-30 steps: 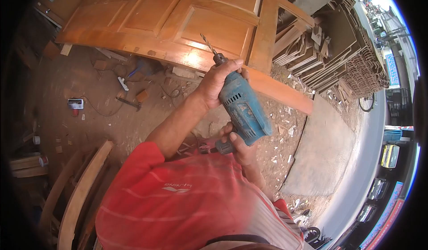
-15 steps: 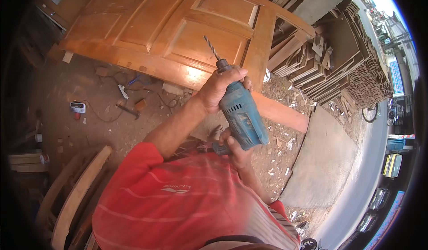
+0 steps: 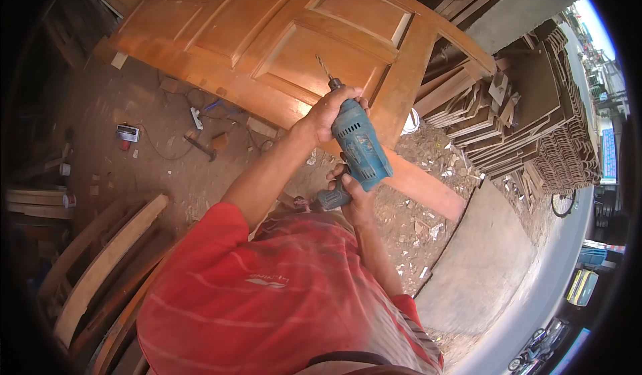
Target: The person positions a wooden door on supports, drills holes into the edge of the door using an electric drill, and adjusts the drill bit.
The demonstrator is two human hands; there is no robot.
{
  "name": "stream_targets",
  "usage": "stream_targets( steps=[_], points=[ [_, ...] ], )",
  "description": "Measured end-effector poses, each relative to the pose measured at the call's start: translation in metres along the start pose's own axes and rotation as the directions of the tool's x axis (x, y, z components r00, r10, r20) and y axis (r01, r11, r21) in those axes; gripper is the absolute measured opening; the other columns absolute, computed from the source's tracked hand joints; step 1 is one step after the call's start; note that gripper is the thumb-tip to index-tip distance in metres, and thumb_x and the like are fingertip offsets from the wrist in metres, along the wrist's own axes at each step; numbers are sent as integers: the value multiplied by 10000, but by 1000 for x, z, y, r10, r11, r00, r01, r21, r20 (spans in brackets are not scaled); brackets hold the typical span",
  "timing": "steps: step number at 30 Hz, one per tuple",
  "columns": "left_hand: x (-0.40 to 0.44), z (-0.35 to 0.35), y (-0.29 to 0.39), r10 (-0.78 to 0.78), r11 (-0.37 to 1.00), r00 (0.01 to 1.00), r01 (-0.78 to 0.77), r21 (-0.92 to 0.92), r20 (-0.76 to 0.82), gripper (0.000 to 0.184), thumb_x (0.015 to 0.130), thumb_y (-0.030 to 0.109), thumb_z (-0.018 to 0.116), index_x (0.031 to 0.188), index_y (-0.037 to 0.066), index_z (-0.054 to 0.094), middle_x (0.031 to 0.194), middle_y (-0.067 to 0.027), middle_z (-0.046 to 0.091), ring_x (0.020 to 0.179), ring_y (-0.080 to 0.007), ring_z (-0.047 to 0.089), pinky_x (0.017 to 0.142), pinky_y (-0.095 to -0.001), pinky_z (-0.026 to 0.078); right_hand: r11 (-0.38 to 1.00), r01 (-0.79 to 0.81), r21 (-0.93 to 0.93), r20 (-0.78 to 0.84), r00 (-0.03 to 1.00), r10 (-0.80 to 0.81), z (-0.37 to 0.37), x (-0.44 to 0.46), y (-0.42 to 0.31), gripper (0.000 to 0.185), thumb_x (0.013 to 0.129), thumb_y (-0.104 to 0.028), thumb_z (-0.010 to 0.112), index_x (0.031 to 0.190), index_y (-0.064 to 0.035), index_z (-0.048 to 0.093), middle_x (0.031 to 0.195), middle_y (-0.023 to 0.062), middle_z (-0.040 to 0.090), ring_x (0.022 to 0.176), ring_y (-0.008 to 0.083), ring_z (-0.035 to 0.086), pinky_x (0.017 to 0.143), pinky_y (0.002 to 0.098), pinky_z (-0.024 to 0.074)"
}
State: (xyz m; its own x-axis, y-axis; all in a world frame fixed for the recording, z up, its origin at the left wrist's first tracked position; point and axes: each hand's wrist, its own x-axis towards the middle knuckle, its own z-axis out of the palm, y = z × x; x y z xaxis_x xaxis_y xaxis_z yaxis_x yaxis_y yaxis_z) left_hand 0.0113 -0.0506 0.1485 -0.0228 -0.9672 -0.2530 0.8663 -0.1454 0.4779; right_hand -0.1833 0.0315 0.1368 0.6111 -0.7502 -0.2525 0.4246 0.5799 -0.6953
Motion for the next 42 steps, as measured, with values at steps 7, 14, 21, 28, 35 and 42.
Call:
stream_targets(
  steps=[7,14,21,28,35,42],
  points=[
    [2,-9,-8,13,1000,999,-12,-18,34,228,911,288,734,915,97,610,868,-65,675,827,-203,691,751,-408,625,998,30,-55,65,998,-26,-20,4,2,483,885,-121,729,1307,8,531,980,107,640,814,196,631,727,352,538],
    [-3,17,-4,107,993,994,-106,47,-22,265,936,319,703,825,92,621,817,-53,631,750,-210,660,683,-396,603,1000,2,-16,28,1000,-1,-13,4,-14,467,885,-127,702,1291,25,528,914,112,630,799,203,623,727,354,529],
    [4,23,-7,135,990,991,-136,40,24,240,949,288,691,801,122,598,832,-36,630,877,-191,647,738,-380,603,999,23,-42,84,996,-19,-29,8,-19,452,887,-101,676,1292,29,525,960,119,631,832,208,629,735,366,536],
    [9,24,-6,114,993,993,-114,34,16,258,953,286,691,772,148,567,851,-34,634,876,-194,642,735,-389,604,1000,3,-3,89,996,-2,-31,14,-19,470,899,-109,677,1314,37,512,951,111,627,842,214,634,730,368,530],
    [7,19,10,132,991,990,-133,15,48,209,911,297,723,881,116,621,844,-54,651,854,-198,659,762,-381,594,1000,-11,-6,94,995,12,-15,22,-17,512,892,-108,693,1346,33,503,978,114,634,840,210,637,740,356,536],
    [7,9,17,181,982,982,-177,65,-58,302,942,390,742,958,126,597,924,-77,684,895,-177,678,763,-353,600,996,-85,40,55,995,83,-8,27,-15,678,888,-179,723,1457,33,422,1031,107,626,893,220,631,802,350,558]
  ],
)
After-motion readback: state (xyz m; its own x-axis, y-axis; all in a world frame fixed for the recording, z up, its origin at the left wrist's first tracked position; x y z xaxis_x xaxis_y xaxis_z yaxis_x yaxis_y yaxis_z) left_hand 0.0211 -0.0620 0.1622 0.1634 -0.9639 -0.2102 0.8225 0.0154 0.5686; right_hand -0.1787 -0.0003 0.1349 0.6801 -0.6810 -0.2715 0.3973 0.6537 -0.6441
